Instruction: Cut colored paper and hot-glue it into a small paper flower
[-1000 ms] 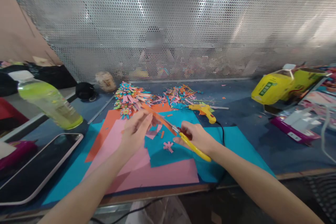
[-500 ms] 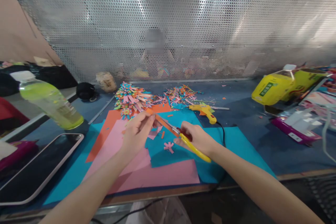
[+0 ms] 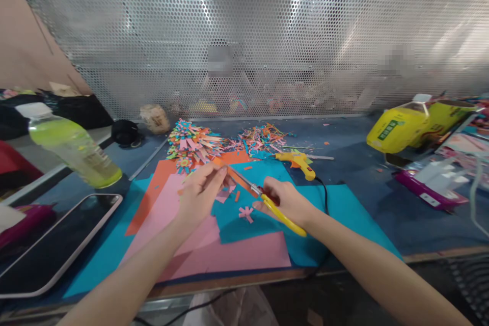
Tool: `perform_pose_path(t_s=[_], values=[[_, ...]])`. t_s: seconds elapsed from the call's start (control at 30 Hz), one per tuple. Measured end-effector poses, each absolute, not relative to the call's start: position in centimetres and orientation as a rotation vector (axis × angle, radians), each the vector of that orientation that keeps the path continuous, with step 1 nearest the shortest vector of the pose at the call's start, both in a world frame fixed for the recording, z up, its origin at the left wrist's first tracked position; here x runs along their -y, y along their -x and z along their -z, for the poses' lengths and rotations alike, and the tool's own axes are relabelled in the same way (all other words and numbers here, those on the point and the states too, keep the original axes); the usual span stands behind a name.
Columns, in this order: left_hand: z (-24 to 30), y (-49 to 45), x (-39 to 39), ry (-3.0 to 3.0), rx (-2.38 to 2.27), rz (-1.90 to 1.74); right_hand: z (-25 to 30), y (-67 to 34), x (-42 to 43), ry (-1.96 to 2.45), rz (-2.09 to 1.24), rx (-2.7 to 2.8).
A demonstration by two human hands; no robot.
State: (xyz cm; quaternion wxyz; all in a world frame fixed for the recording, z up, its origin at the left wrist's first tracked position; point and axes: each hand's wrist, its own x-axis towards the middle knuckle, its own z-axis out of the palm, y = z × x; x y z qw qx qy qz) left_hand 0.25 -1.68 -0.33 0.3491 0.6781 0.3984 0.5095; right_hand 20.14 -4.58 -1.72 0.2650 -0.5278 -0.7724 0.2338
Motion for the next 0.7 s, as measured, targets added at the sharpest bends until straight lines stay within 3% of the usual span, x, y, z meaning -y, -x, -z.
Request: perform_pose_path(t_s=[0.7], values=[[-0.05, -0.57, 1.97, -1.752, -1.096, -1.194, 1.81, -20.09, 4.54, 1.488, -0.625, 2.085]])
